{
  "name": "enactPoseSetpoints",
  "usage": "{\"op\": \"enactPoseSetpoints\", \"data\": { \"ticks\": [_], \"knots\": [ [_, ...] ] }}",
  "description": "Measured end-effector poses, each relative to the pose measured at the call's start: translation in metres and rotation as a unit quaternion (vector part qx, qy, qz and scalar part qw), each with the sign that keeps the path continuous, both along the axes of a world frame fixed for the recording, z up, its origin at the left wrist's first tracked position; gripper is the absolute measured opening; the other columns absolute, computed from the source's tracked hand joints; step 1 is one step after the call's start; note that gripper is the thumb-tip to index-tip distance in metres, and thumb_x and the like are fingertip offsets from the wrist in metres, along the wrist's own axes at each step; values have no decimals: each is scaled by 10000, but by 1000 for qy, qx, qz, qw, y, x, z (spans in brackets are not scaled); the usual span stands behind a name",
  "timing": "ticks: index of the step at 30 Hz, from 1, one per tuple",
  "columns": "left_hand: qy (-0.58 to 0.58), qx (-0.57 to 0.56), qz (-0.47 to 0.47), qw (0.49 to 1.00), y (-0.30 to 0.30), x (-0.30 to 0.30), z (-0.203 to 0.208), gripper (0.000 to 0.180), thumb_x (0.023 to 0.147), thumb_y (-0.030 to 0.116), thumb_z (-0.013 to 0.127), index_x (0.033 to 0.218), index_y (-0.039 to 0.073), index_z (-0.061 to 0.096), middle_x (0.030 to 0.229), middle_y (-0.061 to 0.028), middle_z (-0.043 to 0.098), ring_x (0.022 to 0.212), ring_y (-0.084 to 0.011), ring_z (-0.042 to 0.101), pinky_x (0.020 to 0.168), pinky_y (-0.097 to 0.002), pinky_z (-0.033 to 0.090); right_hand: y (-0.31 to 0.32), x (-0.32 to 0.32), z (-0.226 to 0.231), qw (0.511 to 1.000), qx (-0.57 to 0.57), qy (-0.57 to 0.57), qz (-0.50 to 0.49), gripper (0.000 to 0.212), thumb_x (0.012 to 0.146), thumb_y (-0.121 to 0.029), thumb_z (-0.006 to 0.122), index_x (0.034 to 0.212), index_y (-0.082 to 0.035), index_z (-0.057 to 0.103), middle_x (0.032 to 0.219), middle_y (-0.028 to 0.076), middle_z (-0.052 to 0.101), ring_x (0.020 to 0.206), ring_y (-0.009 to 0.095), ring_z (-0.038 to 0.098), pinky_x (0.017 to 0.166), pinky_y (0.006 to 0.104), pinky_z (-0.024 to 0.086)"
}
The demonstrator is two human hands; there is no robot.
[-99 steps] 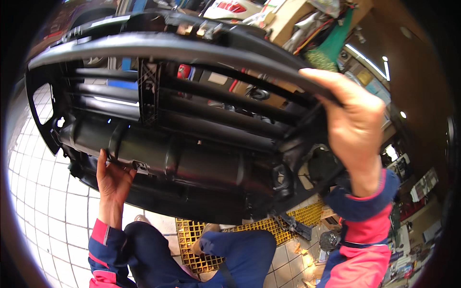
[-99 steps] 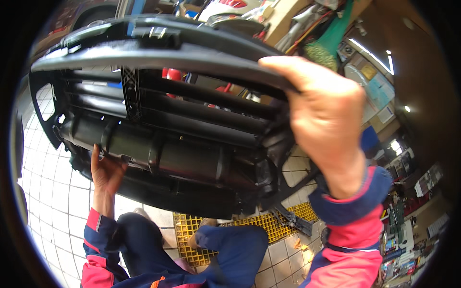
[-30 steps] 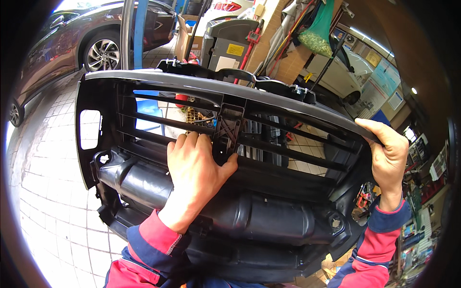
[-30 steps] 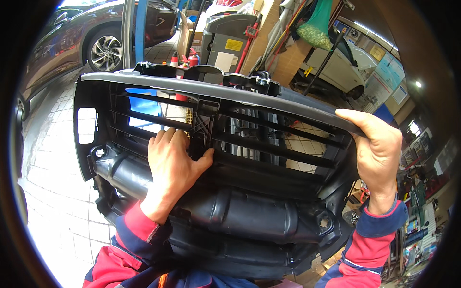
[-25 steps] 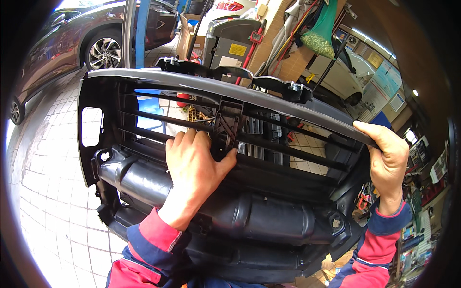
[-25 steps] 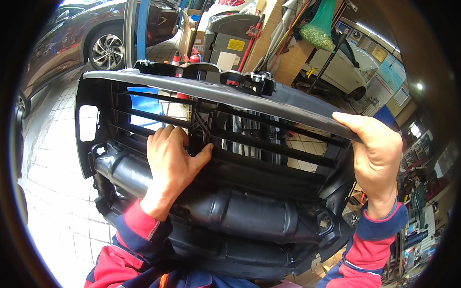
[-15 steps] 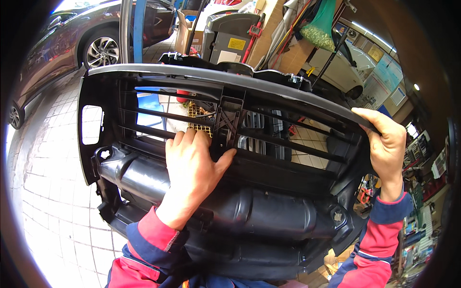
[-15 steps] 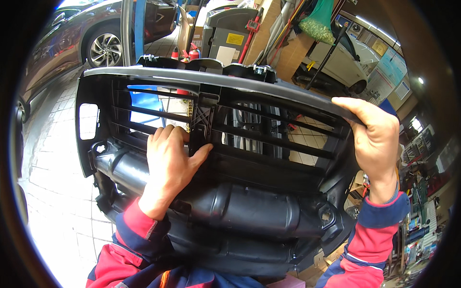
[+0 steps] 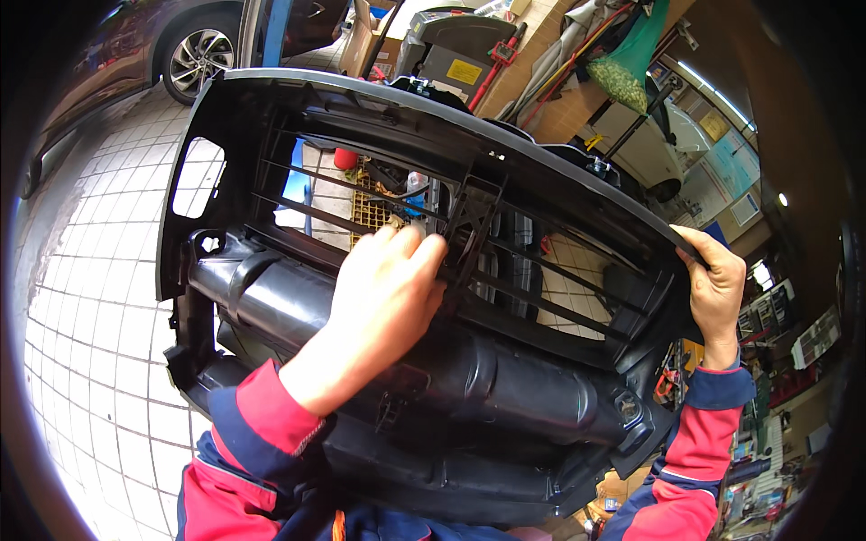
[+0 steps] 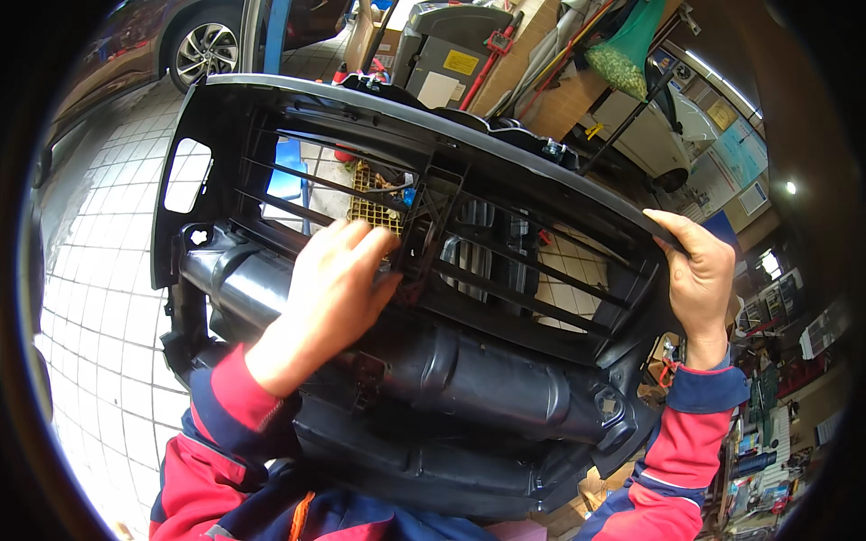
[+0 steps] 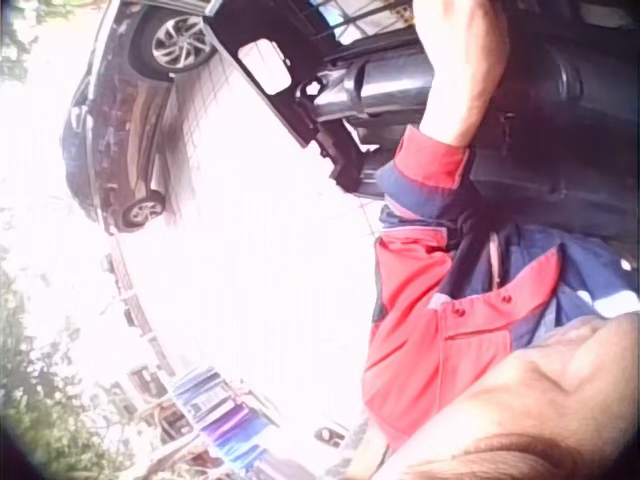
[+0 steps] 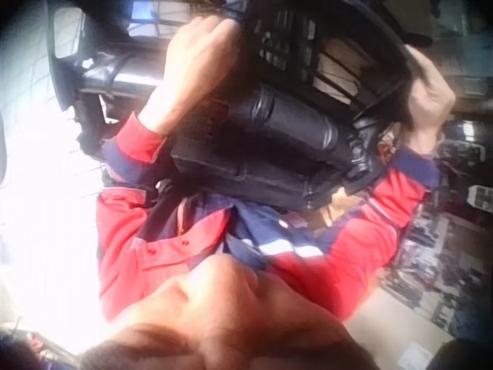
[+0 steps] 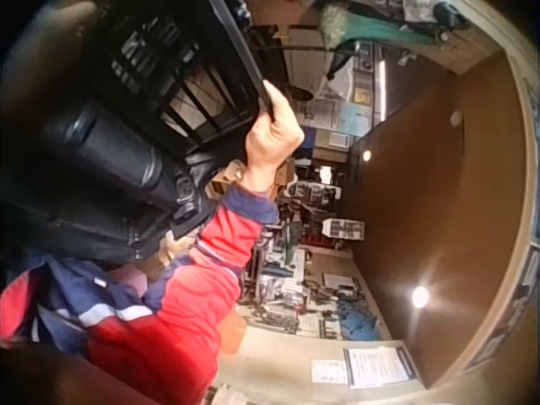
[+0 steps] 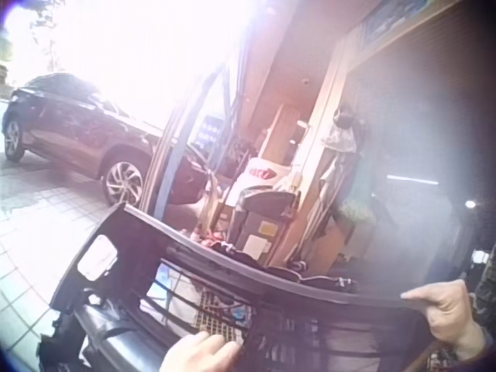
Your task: The person sits on the floor of a workshop and assembles a black plastic car bumper. They attach a grille insert and a side panel to the main bumper frame, aligning and snapping the components into place by hand.
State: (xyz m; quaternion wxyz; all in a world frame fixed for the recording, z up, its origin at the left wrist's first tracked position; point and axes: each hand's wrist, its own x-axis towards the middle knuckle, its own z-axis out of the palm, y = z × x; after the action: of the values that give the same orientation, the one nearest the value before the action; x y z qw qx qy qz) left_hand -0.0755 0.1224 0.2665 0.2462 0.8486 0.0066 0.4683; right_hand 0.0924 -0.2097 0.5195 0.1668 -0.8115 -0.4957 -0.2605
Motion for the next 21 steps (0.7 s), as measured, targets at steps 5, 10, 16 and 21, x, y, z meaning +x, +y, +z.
{"op": "enactPoseSetpoints", "data": {
  "ticks": [5,10,16,21],
  "knots": [
    [-15,85,-27,996,27,45,13,299,843,92,946,1114,81,818,1048,-112,721,1044,-374,744,903,-483,625,6,-2,1,1000,-8,-2,-2,487,949,231,600,1306,30,865,1177,149,893,1124,211,852,1030,333,668],
    [-85,93,-35,991,29,63,9,244,789,81,972,978,94,817,970,-75,723,966,-349,743,856,-472,627,7,-8,-2,1000,-11,-22,10,489,924,234,599,1279,35,871,1146,153,896,1093,219,866,1019,330,670],
    [-116,97,-46,987,28,65,6,218,774,58,969,912,84,802,913,-71,697,925,-339,709,824,-469,604,2,-13,-1,999,-30,-39,15,500,905,246,598,1262,31,875,1138,164,898,1073,236,877,1003,333,676],
    [-109,105,-83,985,30,68,7,194,797,42,950,915,77,799,897,-77,695,922,-343,706,824,-460,599,6,-4,-1,998,-27,-51,15,498,904,243,601,1261,28,874,1141,171,894,1078,244,878,1002,334,675]
  ]
}}
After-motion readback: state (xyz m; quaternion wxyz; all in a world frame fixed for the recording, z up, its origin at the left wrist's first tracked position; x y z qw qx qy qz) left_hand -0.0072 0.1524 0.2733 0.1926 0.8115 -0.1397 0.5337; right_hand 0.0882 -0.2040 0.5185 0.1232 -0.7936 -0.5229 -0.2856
